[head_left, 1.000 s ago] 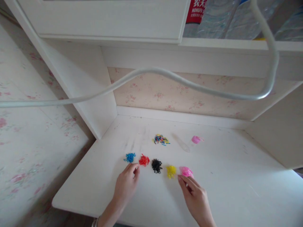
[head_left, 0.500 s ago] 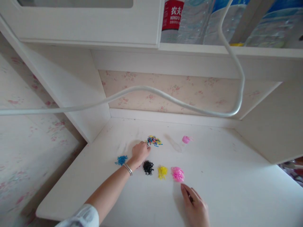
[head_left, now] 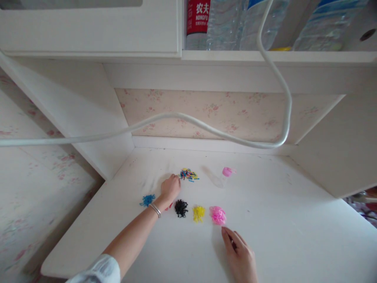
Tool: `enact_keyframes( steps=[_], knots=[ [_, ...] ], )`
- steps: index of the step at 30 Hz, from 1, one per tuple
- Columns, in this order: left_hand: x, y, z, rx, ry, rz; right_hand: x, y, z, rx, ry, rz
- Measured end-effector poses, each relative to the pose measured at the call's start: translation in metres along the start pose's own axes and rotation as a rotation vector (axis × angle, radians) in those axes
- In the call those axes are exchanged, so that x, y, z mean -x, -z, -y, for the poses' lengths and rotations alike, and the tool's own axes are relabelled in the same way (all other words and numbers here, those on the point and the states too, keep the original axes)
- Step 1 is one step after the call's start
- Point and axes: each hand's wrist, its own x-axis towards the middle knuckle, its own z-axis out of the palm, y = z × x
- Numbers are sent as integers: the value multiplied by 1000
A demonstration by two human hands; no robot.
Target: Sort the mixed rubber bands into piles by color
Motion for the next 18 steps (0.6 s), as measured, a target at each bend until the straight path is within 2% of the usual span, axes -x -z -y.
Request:
enact_keyframes(
  steps=[5, 10, 14, 18],
  knots=[
    [21, 13, 2, 54, -11, -20, 1, 1, 0, 6, 34, -7],
    [65, 21, 6, 113, -54, -26, 2, -1, -3, 3, 40, -9],
    [96, 15, 7, 184, -35, -34, 3, 0, -2, 13, 36, 13],
    [108, 5, 6, 192, -2, -23, 4, 2, 1, 48, 13, 40]
  ],
)
